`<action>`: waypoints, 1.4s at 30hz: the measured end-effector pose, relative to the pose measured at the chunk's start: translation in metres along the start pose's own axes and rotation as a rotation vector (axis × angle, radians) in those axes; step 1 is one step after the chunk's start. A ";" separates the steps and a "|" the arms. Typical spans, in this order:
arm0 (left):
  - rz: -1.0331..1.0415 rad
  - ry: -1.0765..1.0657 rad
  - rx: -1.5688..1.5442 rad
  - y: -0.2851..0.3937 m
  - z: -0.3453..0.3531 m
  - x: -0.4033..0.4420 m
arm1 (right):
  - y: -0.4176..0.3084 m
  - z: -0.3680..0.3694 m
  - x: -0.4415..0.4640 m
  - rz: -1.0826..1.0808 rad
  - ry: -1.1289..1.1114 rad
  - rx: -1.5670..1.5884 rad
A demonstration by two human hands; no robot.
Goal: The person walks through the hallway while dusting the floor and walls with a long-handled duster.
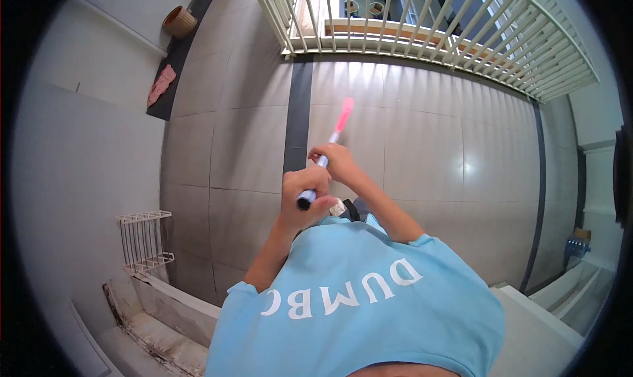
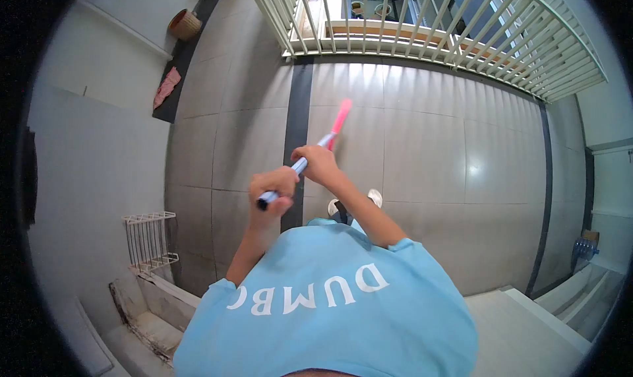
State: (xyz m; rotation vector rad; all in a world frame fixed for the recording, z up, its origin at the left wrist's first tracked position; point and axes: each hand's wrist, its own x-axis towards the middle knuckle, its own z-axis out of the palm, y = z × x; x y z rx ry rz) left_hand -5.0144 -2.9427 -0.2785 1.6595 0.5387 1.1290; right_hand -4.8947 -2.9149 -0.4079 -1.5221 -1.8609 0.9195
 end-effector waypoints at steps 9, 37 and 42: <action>-0.387 -0.265 -0.657 -0.118 0.082 0.062 | 0.104 -0.103 -0.071 0.407 0.191 -0.181; -0.567 0.000 -0.145 -0.127 -0.067 0.301 | 0.115 -0.168 0.244 0.163 -0.161 -0.317; -0.648 -0.163 0.100 -0.286 -0.006 0.318 | 0.277 -0.193 0.221 0.274 -0.050 -0.498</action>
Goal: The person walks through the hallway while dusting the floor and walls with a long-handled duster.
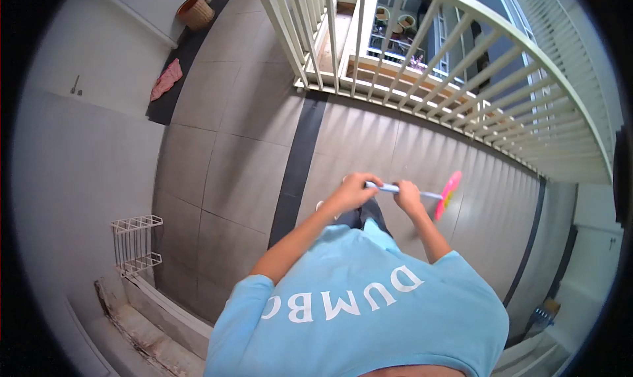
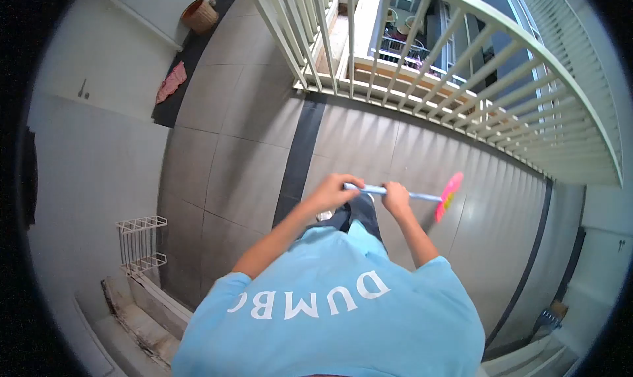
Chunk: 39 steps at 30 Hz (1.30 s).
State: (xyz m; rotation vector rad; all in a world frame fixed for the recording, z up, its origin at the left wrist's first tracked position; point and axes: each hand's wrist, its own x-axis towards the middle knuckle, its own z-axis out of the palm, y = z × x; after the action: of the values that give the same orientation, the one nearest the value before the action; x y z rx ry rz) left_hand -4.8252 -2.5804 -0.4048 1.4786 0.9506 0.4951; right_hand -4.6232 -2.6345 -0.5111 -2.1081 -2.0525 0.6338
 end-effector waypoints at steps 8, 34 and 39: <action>-0.070 0.194 0.365 -0.029 -0.001 0.082 | 0.049 0.060 0.115 -0.039 -0.308 0.163; -0.558 1.135 0.575 0.026 -0.049 -0.014 | -0.192 0.074 0.217 -1.232 -0.617 0.276; -0.288 1.484 0.438 0.065 -0.031 -0.075 | -0.182 0.053 0.188 -0.123 -1.083 0.586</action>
State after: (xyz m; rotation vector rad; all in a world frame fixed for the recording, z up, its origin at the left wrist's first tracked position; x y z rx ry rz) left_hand -4.8746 -2.6156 -0.3202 1.1401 2.4984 1.2704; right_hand -4.8140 -2.4491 -0.5288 -1.3503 -1.8993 2.3614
